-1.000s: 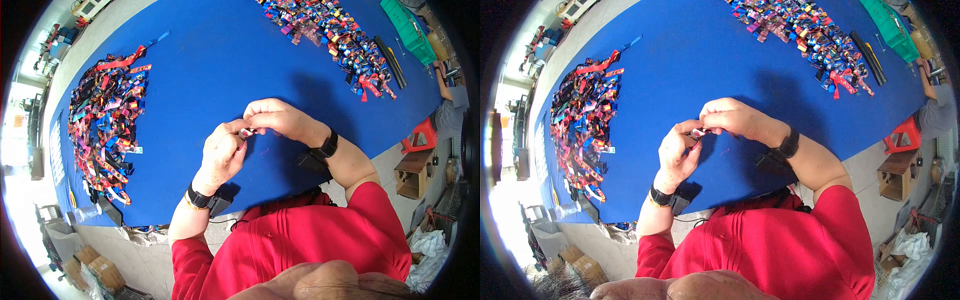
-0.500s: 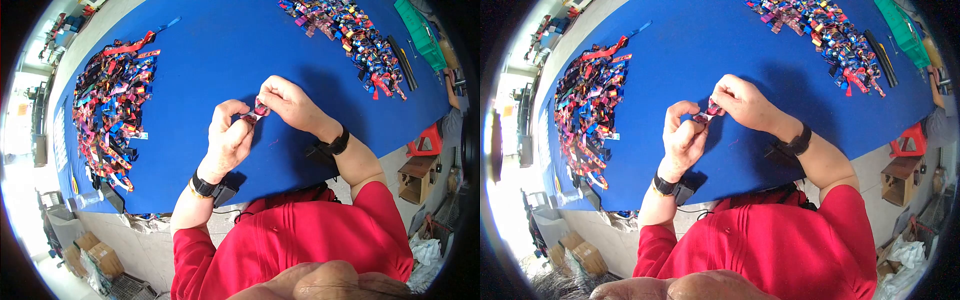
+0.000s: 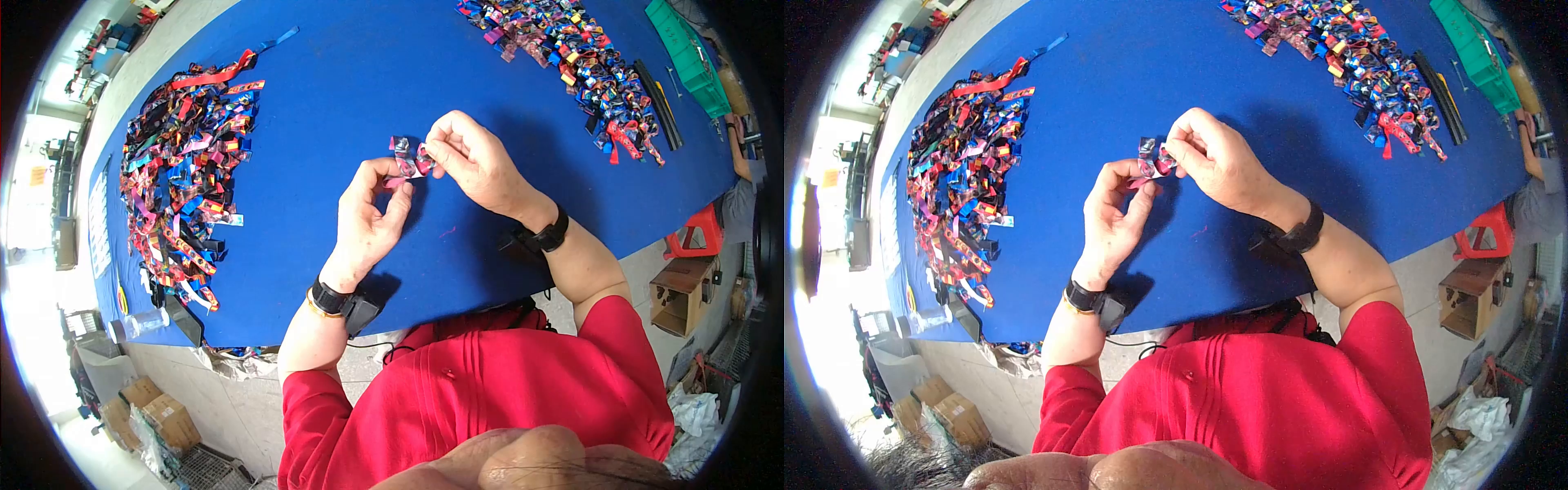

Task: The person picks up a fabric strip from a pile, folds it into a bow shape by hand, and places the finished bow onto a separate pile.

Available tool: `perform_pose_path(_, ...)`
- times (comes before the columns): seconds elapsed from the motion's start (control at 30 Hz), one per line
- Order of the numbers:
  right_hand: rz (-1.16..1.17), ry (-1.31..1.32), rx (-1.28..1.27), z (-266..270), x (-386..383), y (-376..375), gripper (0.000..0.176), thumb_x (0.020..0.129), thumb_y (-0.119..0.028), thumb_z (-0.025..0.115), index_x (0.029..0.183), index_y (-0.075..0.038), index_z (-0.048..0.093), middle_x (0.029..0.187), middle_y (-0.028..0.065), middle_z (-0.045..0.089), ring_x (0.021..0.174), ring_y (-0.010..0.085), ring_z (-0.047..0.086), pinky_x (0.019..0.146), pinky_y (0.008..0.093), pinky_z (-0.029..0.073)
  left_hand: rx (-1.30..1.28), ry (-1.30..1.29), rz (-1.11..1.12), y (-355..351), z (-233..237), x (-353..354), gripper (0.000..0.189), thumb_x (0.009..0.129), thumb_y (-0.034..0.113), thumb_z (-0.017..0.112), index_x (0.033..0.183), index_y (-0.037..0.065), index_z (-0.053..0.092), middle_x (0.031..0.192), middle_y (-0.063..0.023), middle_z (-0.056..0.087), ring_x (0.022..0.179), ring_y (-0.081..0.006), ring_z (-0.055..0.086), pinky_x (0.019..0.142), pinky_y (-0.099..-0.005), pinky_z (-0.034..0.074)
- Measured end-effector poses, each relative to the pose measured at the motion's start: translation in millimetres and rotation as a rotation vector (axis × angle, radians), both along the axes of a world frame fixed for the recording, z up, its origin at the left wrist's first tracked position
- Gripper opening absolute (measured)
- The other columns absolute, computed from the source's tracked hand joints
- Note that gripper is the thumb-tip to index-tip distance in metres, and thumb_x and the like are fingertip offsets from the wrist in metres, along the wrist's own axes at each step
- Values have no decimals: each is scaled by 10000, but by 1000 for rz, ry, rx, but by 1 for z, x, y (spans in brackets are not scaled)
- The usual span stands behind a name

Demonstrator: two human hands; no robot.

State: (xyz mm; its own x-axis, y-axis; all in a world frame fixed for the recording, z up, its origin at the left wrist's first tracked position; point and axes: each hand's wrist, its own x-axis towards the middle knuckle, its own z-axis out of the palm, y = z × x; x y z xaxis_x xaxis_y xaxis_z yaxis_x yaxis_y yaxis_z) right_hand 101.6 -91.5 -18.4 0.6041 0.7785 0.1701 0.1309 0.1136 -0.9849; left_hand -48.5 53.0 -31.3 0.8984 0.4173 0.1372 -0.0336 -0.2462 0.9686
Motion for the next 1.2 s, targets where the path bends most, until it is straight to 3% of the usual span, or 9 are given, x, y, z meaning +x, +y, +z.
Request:
perform_pose_path(0.13, 35, 9, 104, -11, 1, 3, 51, 1033, -41, 584, 1005, -18, 549, 851, 25, 615, 736, 79, 611, 647, 251, 517, -378, -97, -138, 2, 13, -1, 288, 1026, 57, 603, 1309, 12, 588, 1187, -78, 648, 1022, -172, 665, 913, -306, 541)
perform_pose_path(0.33, 8, -66, 19, -17, 4, 1, 37, 1034, -27, 581, 1013, -20, 551, 852, 18, 609, 754, 60, 588, 648, 238, 495, 36, -185, -180, 13, 3, -1, 183, 1054, 21, 538, 1181, 7, 668, 1264, -86, 613, 1025, -159, 653, 902, -300, 542)
perform_pose_path(0.43, 89, 139, 14, -1, 1, -2, 41, 1027, -33, 595, 1022, -19, 557, 849, 12, 609, 748, 50, 568, 639, 243, 482, 50, -190, -154, 15, -1, 0, 201, 1061, 52, 547, 1231, 14, 648, 1242, -83, 632, 1020, -143, 644, 901, -297, 537)
perform_pose_path(0.53, 47, -35, 40, -8, -2, 1, 48, 1023, -47, 604, 1019, -18, 566, 848, 8, 613, 738, 47, 559, 632, 237, 475, -259, -92, -56, 9, 6, -1, 242, 1051, 39, 558, 1285, 39, 621, 1180, -51, 640, 967, -95, 608, 865, -268, 517)
perform_pose_path(0.63, 69, -6, -11, -5, -3, 0, 56, 1024, -58, 606, 1007, -16, 572, 845, 9, 615, 750, 48, 568, 645, 227, 480, -346, -78, -73, 8, 14, 1, 289, 1047, 94, 604, 1333, 48, 590, 1139, -28, 660, 980, -82, 611, 861, -251, 507)
perform_pose_path(0.8, 95, 51, 3, -7, -8, 1, 67, 1030, -80, 601, 1013, -18, 584, 837, 7, 617, 737, 61, 582, 653, 233, 498, -201, 67, -55, 3, 10, 2, 193, 992, 140, 721, 1131, 7, 704, 899, 17, 705, 773, -26, 595, 681, -208, 493)
perform_pose_path(0.9, 94, 103, -43, 3, -7, 0, 68, 1032, -83, 597, 1029, -16, 594, 845, 8, 623, 739, 68, 595, 657, 239, 508, -320, 204, -69, 10, 16, -2, 235, 998, 113, 700, 1201, 0, 666, 1028, -37, 732, 848, -80, 668, 759, -228, 546)
perform_pose_path(1.03, 131, 144, -147, 9, -6, -2, 69, 1028, -66, 594, 1062, -8, 610, 869, 17, 640, 752, 74, 607, 671, 240, 517, -383, 111, -69, 13, 11, -1, 224, 999, 112, 697, 1190, -2, 668, 1033, -52, 740, 840, -82, 679, 757, -222, 554)
perform_pose_path(1.2, 185, 164, -93, 4, -7, -1, 77, 1013, -36, 604, 1074, 6, 623, 886, 27, 663, 783, 78, 625, 700, 239, 525, -359, 136, -80, 14, 11, -2, 202, 1004, 114, 690, 1172, 2, 682, 1023, -43, 742, 858, -66, 661, 776, -217, 540)
